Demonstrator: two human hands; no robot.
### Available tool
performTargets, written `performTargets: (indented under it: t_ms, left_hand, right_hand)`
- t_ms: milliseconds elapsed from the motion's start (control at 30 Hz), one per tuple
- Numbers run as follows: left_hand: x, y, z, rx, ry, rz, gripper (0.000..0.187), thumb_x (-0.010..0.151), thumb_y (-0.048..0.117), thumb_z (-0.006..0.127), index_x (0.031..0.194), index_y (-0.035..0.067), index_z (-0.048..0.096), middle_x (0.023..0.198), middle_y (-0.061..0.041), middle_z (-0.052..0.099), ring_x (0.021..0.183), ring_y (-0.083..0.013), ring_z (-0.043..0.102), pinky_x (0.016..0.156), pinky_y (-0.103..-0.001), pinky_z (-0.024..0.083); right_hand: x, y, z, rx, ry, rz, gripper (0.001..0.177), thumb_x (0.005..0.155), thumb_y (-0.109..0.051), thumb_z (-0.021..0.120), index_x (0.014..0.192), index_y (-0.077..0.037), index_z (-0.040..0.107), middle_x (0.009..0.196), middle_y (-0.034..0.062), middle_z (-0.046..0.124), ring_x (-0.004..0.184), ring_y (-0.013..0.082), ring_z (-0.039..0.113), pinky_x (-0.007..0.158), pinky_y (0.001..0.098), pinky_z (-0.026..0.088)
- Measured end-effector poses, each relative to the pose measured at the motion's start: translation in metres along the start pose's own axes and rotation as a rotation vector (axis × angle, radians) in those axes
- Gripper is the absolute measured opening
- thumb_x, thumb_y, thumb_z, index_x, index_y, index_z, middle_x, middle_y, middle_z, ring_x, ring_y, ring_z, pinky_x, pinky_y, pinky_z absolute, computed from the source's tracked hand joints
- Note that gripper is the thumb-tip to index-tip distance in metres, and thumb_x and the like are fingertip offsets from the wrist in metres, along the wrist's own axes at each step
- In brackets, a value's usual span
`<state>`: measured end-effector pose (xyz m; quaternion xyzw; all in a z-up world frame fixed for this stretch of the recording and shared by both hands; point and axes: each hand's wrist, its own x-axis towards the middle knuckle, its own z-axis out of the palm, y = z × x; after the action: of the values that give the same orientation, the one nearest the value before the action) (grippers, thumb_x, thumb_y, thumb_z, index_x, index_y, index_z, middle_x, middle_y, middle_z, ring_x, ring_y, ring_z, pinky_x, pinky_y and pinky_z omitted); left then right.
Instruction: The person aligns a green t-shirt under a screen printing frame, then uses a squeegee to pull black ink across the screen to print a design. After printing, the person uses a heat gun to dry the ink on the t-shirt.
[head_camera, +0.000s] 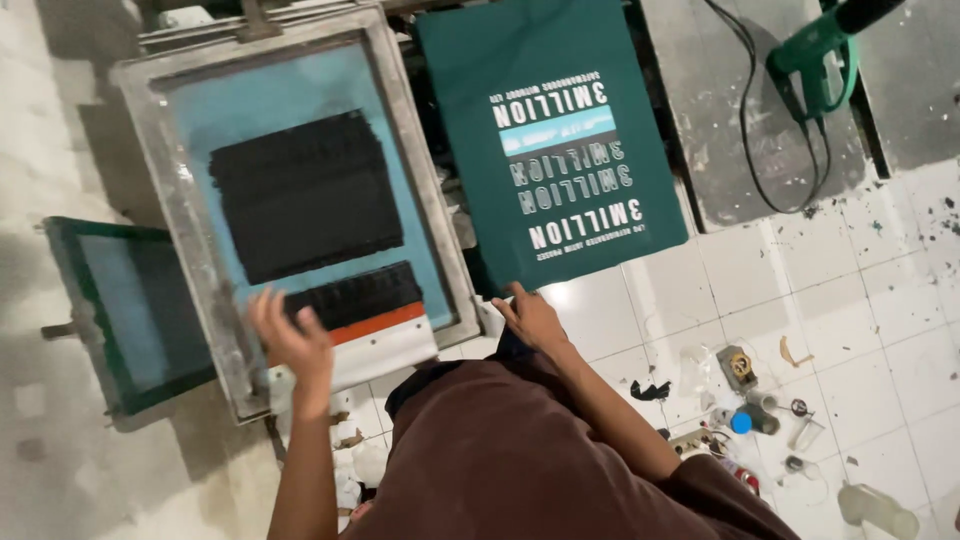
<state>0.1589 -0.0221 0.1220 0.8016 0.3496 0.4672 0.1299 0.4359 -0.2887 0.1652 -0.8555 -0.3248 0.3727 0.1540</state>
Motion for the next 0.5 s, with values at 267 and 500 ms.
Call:
performTargets:
  t_ms: [267, 500]
  left_hand:
    - [-0.003, 0.169, 0.203, -0.318, -0.312, -0.057, 0.043, 0.103, 0.032, 0.061, 0.133, 0.001, 0.058, 0.144, -0.024, 0.053, 0.138, -0.0474, 0.047, 0.118, -0.056, 0.031]
    - [-0.027, 0.252, 0.262, 0.043, -0.887, -0.166, 0.141, 0.059, 0.076, 0.079, 0.164, 0.003, 0.022, 0.167, -0.037, 0.009, 0.154, -0.0558, 0.007, 0.122, -0.072, 0.003]
  right_hand:
    - [0.060, 0.126, -0.105, -0.144, 0.209, -0.189, 0.040, 0.105, -0.048, 0.050, 0.109, -0.010, 0.060, 0.082, 0.0260, 0.074, 0.085, 0.0496, 0.072, 0.077, 0.0609, 0.056]
    - [0.089, 0.291, -0.225, -0.135, 0.434, -0.162, 0.023, 0.104, -0.033, 0.063, 0.115, -0.012, 0.064, 0.088, 0.0233, 0.075, 0.085, 0.0497, 0.071, 0.074, 0.0630, 0.054]
